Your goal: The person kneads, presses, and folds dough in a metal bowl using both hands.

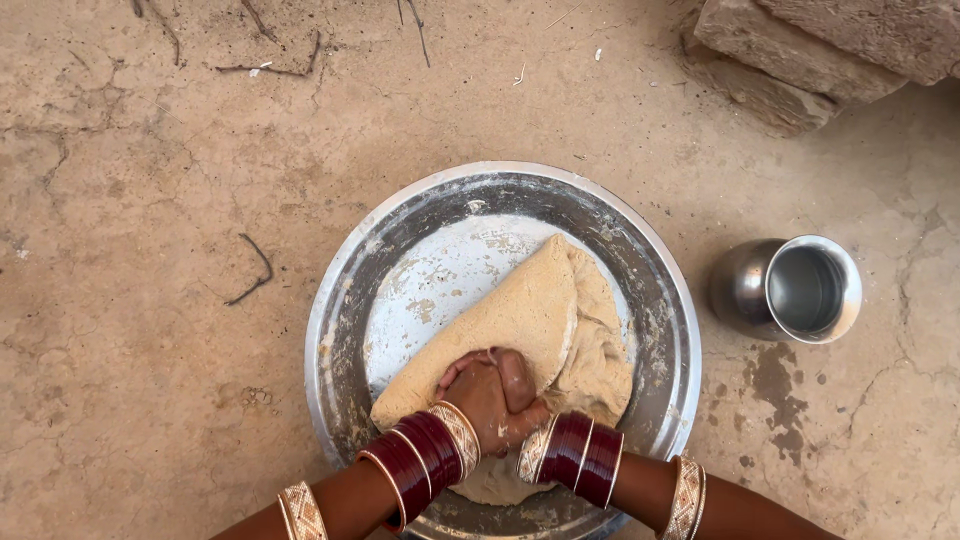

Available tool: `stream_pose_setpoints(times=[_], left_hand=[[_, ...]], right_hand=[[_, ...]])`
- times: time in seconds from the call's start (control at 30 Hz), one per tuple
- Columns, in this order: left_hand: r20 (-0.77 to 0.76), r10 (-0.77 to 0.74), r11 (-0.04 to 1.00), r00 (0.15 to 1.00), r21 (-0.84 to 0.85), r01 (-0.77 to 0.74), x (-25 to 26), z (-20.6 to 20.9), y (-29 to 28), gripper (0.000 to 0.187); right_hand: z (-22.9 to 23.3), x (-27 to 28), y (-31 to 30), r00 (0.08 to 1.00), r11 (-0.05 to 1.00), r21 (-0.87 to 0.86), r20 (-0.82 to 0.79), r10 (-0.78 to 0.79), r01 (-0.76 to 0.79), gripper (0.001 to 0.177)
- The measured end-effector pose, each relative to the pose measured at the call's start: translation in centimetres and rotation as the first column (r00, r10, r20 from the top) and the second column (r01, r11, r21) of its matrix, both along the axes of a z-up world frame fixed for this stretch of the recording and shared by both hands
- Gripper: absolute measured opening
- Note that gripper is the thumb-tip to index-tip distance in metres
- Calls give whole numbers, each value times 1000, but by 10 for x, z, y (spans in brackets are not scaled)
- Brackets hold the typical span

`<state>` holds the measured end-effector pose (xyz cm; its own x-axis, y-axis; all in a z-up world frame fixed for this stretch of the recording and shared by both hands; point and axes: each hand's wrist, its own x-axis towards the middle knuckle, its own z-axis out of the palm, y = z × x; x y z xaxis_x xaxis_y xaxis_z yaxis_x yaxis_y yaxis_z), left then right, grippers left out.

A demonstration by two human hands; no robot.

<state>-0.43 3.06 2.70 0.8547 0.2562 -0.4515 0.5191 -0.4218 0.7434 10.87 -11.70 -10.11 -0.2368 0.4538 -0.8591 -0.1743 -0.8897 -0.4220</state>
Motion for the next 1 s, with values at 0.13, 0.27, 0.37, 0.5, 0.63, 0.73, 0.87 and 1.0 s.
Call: stream_pose_setpoints(times=[0.13,0.27,0.37,0.5,0.63,0.73,0.87,1.0], left_hand=[[-9,57,994,998,-94,-58,-4,-7,-3,52],[102,49,988,994,-151,-34,8,-18,17,53],[-226,288,810,931,-461,-362,22,-9,32,53],[-508,421,466,752,-590,-660,41,13,41,51],[-369,443,630,817,-520,-577,35,20,42,47],[-205,483,794,852,-307,-524,26,3,31,44],[113,242,965,964,77,-252,14,-36,16,51],[409,21,895,912,399,-200,-21,-50,-8,34]], right_hand=[[-1,-2,2,999,998,-67,-51,-3,-1,32],[-6,4,15,997,996,-88,-72,-40,34,35],[-16,25,34,985,986,-87,-92,-149,141,38],[-22,38,70,961,963,-57,-70,-266,263,44],[-12,35,89,941,943,87,80,-328,321,14],[-9,17,91,919,917,106,45,-392,386,49],[24,1,90,942,921,215,10,-335,325,47],[56,-20,59,985,935,312,-25,-168,168,45]])
